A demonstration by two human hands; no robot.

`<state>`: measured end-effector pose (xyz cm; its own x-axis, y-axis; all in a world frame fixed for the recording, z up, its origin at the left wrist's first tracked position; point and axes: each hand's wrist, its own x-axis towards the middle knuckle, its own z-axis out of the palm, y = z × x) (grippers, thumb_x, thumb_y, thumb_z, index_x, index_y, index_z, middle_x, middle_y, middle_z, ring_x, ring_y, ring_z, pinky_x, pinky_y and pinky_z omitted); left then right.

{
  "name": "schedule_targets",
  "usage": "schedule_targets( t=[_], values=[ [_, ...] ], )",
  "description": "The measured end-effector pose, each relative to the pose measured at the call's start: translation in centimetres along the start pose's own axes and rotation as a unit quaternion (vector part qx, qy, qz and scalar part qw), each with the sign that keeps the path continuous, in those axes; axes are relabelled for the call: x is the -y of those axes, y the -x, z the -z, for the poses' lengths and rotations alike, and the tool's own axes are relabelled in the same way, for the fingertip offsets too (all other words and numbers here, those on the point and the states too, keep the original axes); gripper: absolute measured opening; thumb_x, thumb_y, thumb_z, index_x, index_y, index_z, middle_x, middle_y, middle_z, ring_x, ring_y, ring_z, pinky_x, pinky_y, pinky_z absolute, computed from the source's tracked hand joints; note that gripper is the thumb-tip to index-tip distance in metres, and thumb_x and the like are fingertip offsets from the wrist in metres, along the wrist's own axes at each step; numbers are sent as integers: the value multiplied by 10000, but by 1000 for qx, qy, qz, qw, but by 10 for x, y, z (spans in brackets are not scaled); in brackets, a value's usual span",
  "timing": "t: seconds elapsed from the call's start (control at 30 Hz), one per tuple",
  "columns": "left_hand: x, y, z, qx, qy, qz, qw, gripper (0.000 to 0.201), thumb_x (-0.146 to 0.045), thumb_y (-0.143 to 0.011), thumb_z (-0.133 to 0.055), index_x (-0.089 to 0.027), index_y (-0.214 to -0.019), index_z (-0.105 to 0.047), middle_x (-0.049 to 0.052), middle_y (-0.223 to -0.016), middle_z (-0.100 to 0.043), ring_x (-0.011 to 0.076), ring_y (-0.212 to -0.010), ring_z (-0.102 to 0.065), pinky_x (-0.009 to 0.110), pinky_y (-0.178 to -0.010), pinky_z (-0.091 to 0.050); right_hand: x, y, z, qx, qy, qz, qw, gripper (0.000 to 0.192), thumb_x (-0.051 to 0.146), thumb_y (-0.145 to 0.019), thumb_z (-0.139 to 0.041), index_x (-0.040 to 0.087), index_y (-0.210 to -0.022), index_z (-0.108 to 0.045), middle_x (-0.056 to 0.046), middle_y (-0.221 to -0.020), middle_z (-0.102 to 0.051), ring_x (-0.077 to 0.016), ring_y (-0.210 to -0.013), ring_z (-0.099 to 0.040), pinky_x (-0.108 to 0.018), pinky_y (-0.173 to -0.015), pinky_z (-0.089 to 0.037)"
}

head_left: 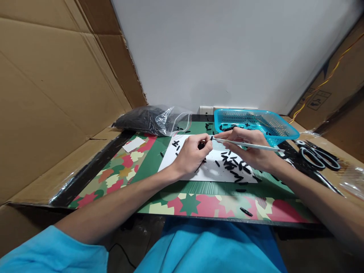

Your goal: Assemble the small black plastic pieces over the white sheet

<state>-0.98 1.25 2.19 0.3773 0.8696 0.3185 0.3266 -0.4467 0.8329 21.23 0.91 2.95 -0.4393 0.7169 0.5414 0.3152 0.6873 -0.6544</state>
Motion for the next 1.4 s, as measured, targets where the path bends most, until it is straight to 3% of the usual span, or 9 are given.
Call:
schedule_targets(
  t=[0.2,0.33,0.43,0.6,0.83,1.03,1.23,1.4],
  values=[
    [2,-1,-1,-13,1,13,1000,297,-391,-965,-538,-207,-735,-501,-42,-621,-499,106,-540,-469,226,-513,-362,-3,3,-8,-13,58,18,998,312,444,-1046,-568,246,-819,-487,-87,-1217,-793,-232,-799,-737,-323,-585,-531],
    [3,-1,-2,-15,4,13,1000,299,-386,-970,-532,-208,-733,-496,-45,-613,-493,104,-530,-467,225,-511,-364,-7,6,-14,-2,114,72,991,142,340,-1076,-494,260,-997,-581,-110,-1258,-768,-267,-972,-763,-347,-697,-587],
    [3,-1,-2,-15,0,12,1000,297,-373,-964,-537,-207,-722,-496,-46,-604,-484,104,-523,-465,227,-504,-360,-7,8,-18,19,197,133,971,188,206,-1065,-445,256,-1172,-591,-128,-1304,-736,-273,-1056,-753,-367,-781,-604],
    [3,-2,-4,-14,-1,2,1000,313,-368,-968,-535,-201,-705,-498,-42,-609,-483,100,-518,-463,226,-490,-353,0,7,-21,26,299,199,933,238,81,-1029,-400,221,-1043,-592,-174,-1295,-724,-292,-1127,-739,-398,-827,-631],
    [3,-2,-4,-6,41,21,999,327,-413,-985,-521,-200,-737,-515,-39,-635,-486,96,-513,-469,222,-459,-368,5,6,-21,10,349,241,905,264,32,-1004,-394,192,-1067,-594,-206,-1269,-731,-304,-1131,-748,-411,-857,-662],
    [3,-1,-3,7,65,26,997,329,-426,-980,-559,-197,-750,-502,-51,-642,-476,84,-529,-480,207,-479,-386,-2,8,-20,-73,346,235,906,240,56,-1008,-441,184,-1112,-616,-177,-1263,-744,-254,-1068,-769,-355,-843,-666],
    [3,2,-5,41,152,35,987,337,-496,-975,-591,-209,-825,-498,-78,-610,-453,60,-456,-391,195,-426,-355,-12,6,-4,-138,340,203,908,359,67,-1000,-533,154,-1344,-585,-143,-1204,-773,-225,-976,-793,-322,-851,-647],
    [1,4,-6,64,203,39,976,348,-512,-953,-645,-212,-853,-501,-87,-600,-441,55,-445,-388,183,-407,-373,-16,4,-5,-144,369,173,902,187,162,-1023,-582,172,-1197,-650,-92,-1078,-812,-224,-834,-808,-298,-645,-612]
  ],
)
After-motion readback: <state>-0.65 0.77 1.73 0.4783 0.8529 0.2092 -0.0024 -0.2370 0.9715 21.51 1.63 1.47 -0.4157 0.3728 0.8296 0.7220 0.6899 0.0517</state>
